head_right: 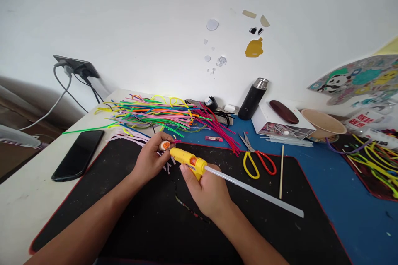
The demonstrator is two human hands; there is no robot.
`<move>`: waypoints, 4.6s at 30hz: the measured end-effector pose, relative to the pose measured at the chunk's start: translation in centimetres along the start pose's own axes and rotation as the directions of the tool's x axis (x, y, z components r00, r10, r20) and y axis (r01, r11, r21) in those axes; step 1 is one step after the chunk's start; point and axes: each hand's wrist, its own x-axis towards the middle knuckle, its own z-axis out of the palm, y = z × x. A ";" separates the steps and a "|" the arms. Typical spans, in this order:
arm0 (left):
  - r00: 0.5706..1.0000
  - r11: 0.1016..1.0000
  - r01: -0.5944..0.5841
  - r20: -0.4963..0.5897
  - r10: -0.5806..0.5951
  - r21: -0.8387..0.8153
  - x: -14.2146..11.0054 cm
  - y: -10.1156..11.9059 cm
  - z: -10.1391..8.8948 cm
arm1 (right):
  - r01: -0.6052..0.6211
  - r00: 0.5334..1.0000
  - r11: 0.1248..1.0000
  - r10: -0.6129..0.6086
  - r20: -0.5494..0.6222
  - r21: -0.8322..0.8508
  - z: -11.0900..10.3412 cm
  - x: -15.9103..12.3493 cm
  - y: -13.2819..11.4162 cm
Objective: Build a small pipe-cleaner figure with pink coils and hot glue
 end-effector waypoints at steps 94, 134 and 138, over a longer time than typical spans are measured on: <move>0.979 0.967 0.190 -0.041 -0.200 -0.168 0.4 -0.2 0.0 | -0.162 0.985 0.899 0.172 0.012 0.408 0.8 0.3 1.2; 0.826 0.440 0.557 0.415 -0.381 -0.704 0.8 1.5 -0.1 | -0.021 0.995 0.919 0.056 -0.078 0.394 1.9 4.5 1.0; 0.824 0.466 0.565 0.432 -0.367 -0.681 0.8 1.5 0.0 | -0.021 0.992 0.906 0.070 -0.101 0.422 2.2 5.0 0.9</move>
